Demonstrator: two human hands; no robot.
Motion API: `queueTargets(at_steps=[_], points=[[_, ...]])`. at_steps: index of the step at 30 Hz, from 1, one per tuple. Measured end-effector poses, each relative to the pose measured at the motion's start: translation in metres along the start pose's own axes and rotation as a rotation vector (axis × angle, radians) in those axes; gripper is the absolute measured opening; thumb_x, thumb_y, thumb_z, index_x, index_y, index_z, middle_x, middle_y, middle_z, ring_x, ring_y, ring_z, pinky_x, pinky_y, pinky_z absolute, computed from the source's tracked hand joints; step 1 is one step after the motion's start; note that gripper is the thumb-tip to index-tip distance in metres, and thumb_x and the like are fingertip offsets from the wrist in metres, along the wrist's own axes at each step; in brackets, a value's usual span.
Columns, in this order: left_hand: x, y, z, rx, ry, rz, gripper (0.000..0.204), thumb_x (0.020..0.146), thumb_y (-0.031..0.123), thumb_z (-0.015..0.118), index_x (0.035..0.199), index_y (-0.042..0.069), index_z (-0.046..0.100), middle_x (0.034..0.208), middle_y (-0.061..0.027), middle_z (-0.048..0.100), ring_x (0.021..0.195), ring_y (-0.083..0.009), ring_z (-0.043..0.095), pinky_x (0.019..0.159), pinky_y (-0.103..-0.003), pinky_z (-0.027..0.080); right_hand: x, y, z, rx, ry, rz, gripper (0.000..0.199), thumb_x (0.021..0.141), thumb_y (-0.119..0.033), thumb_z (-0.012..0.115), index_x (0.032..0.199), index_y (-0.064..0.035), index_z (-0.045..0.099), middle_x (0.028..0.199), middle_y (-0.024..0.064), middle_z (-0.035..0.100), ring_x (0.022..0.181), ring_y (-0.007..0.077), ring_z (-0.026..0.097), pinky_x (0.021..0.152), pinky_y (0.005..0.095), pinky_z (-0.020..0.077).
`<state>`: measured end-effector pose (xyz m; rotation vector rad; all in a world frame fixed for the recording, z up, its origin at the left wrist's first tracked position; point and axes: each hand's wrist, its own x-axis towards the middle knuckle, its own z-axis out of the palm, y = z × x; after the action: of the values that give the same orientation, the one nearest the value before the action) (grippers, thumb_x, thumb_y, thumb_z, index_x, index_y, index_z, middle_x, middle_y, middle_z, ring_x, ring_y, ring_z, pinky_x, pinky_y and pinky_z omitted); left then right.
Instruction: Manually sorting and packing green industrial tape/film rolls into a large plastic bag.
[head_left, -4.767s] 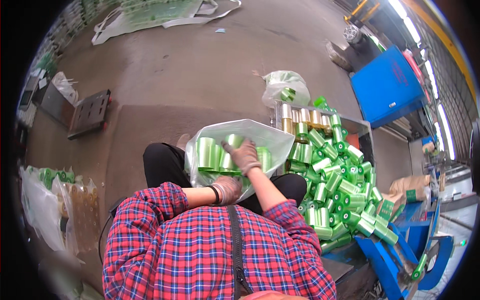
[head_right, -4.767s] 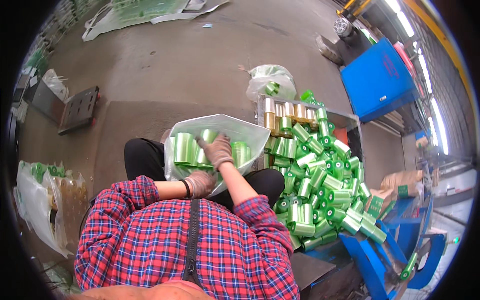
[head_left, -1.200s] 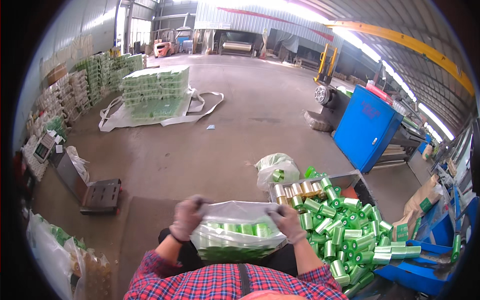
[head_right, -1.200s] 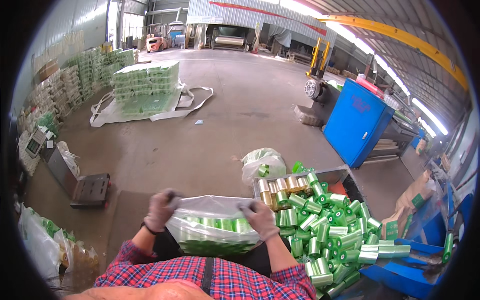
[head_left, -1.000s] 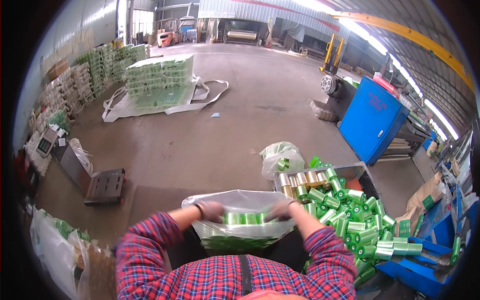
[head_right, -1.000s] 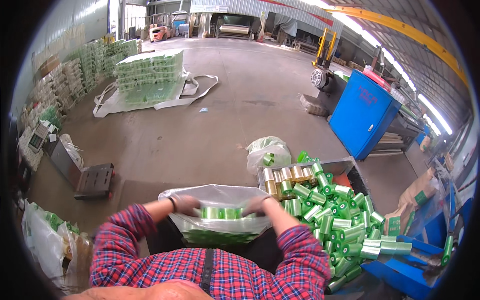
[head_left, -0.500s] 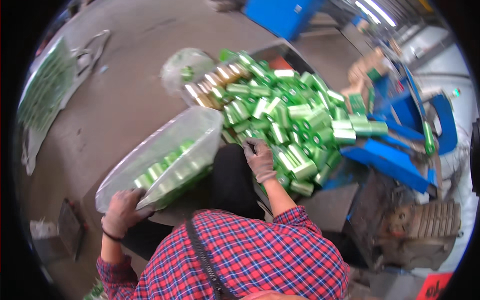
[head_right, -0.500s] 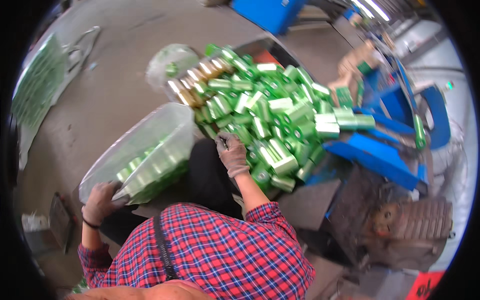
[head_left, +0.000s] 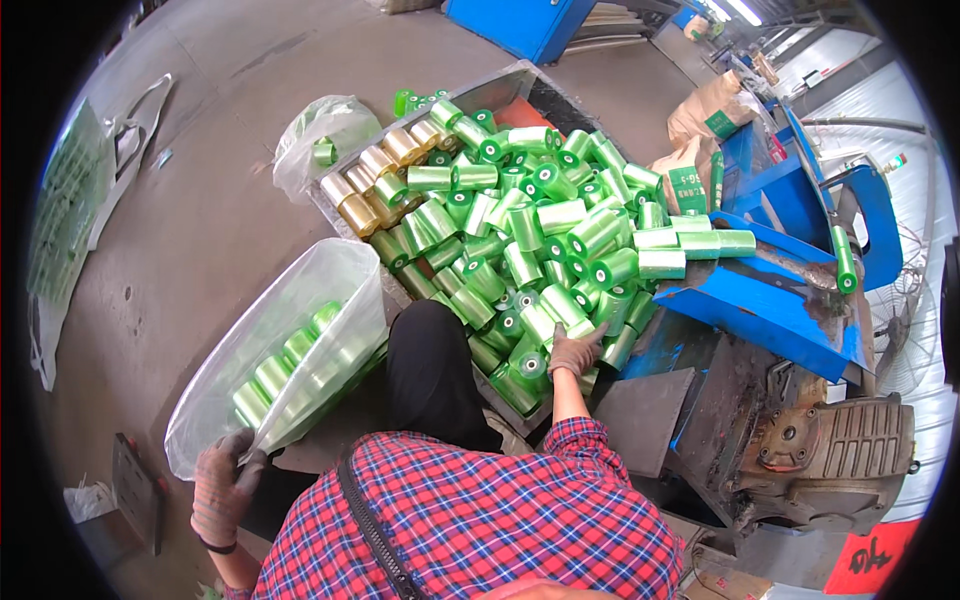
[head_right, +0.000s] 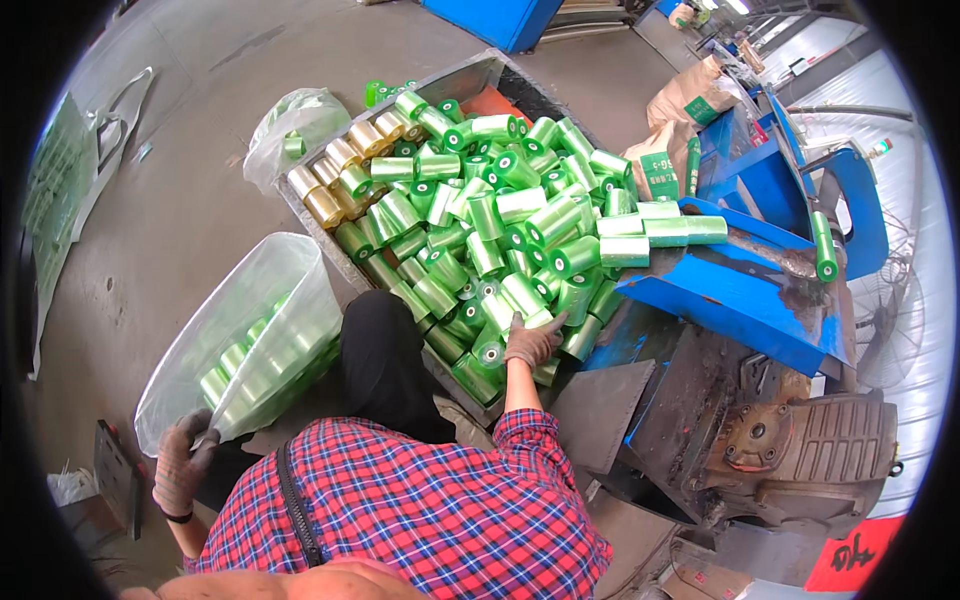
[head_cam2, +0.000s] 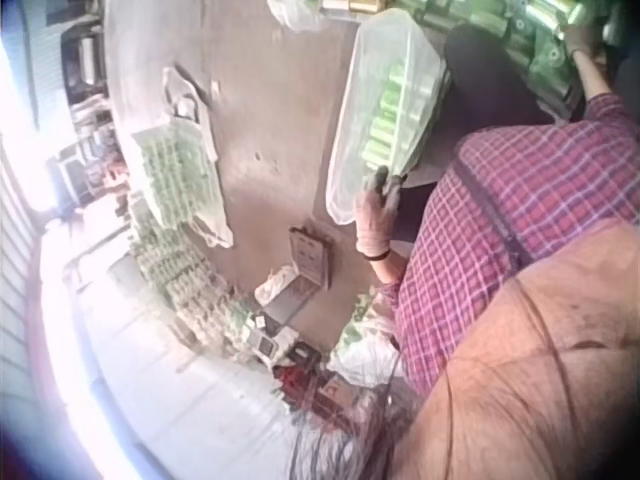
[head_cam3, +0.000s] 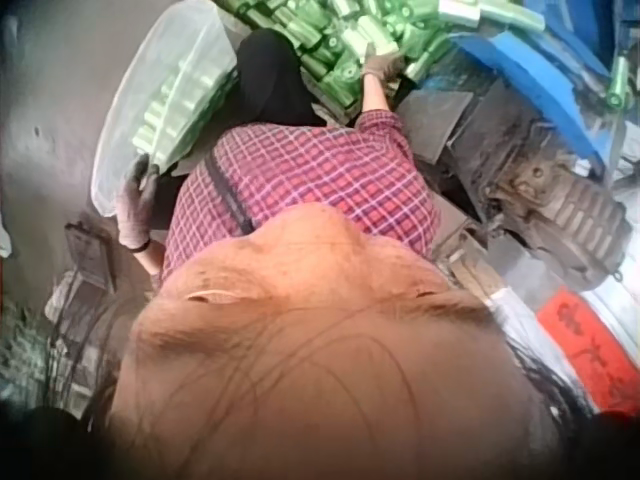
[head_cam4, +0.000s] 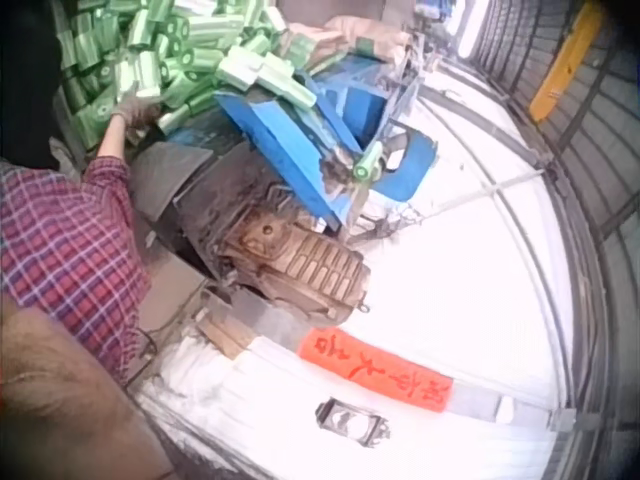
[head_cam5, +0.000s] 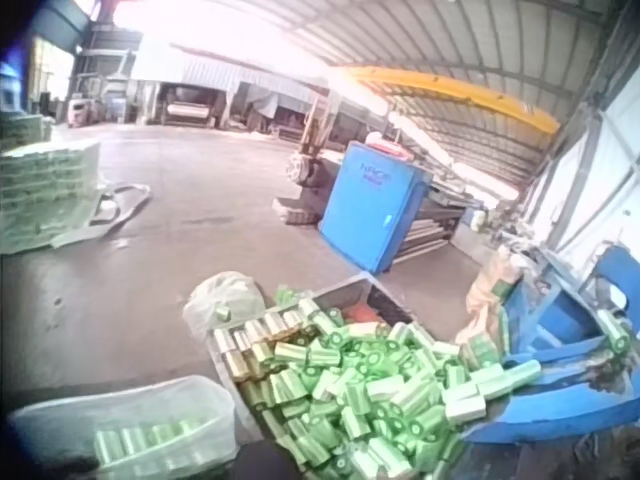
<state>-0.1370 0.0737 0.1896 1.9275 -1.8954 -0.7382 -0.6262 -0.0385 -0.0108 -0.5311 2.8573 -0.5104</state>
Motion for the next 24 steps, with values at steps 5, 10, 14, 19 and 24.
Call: queueTargets(at_steps=[5, 10, 14, 19, 24], points=[[0.010, 0.009, -0.007, 0.048, -0.023, 0.102, 0.037, 0.069, 0.018, 0.065, 0.100, -0.001, 0.057, 0.082, -0.0191, 0.060, 0.078, -0.0345, 0.057, 0.071, -0.040, 0.044, -0.017, 0.002, 0.013, 0.433, 0.157, -0.462, 0.102, 0.057, -0.011, 0.078, 0.136, -0.0069, 0.014, 0.125, 0.0227, 0.035, 0.113, 0.0338, 0.040, 0.094, 0.0382, 0.0356], [0.001, -0.006, -0.009, 0.394, 0.104, 0.261, 0.042, 0.065, 0.016, 0.065, 0.104, 0.003, 0.056, 0.080, -0.0175, 0.060, 0.073, -0.0320, 0.058, 0.069, -0.039, 0.046, -0.064, -0.066, -0.042, 1.668, -1.282, -0.127, 0.053, 0.079, -0.035, 0.063, 0.121, -0.0078, 0.045, 0.110, 0.0098, 0.055, 0.097, 0.0255, 0.055, 0.084, 0.0407, 0.0460], [0.000, 0.001, -0.003, -0.257, -0.391, 0.280, 0.021, 0.068, 0.014, 0.060, 0.088, 0.011, 0.063, 0.076, -0.0133, 0.059, 0.073, -0.0296, 0.059, 0.069, -0.040, 0.047, -0.170, -0.141, -0.100, 1.455, -2.215, -0.212, 0.074, 0.078, -0.048, 0.059, 0.130, -0.0034, 0.032, 0.124, 0.0209, 0.044, 0.107, 0.0342, 0.050, 0.092, 0.0491, 0.0404], [0.029, 0.008, -0.005, 0.592, -0.419, 0.203, 0.027, 0.071, 0.022, 0.057, 0.094, 0.009, 0.064, 0.086, -0.0131, 0.061, 0.087, -0.0280, 0.058, 0.079, -0.039, 0.045, -0.307, -0.196, -0.090, 0.158, -1.374, -1.572, 0.091, 0.061, -0.049, 0.072, 0.124, 0.0042, 0.035, 0.112, 0.0241, 0.052, 0.106, 0.0312, 0.052, 0.090, 0.0340, 0.0415], [0.001, -0.056, -0.057, 1.234, -0.470, 0.022, 0.087, 0.066, 0.049, 0.057, 0.133, 0.001, 0.028, 0.138, -0.0160, 0.029, 0.132, -0.0279, 0.018, 0.109, -0.040, 0.009, -0.303, -0.228, -0.067, -0.906, -0.516, -1.635, 0.096, 0.063, -0.050, 0.067, 0.128, 0.0083, 0.028, 0.109, 0.0250, 0.054, 0.105, 0.0313, 0.053, 0.091, 0.0345, 0.0409]])
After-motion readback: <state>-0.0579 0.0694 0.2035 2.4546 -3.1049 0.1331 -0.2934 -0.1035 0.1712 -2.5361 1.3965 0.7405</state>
